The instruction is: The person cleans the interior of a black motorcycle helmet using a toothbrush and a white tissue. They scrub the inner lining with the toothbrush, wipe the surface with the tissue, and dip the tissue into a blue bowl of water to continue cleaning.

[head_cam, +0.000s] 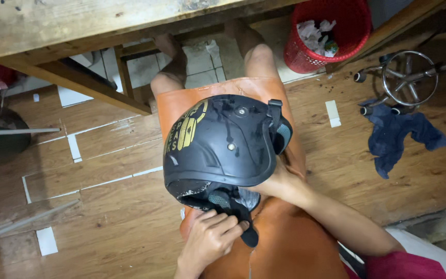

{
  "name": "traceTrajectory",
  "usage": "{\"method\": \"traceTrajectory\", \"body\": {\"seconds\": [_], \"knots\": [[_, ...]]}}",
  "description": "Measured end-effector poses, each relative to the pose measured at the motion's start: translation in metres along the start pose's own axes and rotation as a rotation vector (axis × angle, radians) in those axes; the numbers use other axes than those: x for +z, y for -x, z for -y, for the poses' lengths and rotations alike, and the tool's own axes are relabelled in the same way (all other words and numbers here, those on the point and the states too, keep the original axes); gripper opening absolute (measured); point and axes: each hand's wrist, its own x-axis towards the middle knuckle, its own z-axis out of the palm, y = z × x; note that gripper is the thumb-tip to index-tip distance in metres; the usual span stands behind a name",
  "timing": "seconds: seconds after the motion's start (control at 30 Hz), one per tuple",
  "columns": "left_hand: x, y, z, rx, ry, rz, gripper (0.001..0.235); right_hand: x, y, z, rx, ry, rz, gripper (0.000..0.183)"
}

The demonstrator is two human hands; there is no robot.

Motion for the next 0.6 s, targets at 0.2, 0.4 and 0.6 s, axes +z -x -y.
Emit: {"method": "traceTrajectory", "body": {"seconds": [0.2,0.4,0.6], "knots": [[-0.007,0.001,0.003,-0.051,-0.013,-0.094,0.012,-0.024,0.019,-0.017,-0.207,0.090,-0.263,0.039],[-0.006,-0.011,0.024,-0.139,-0.178,-0.262,0.018,-0.019,0.014,-0.023,-0.145,-0.044,0.104,0.046],[-0.015,-0.013,0.050,0.021,-0.233,-0.419,0.019,-0.026,0.013,-0.015,-0.015,-0.127,0.128,0.046]]}}
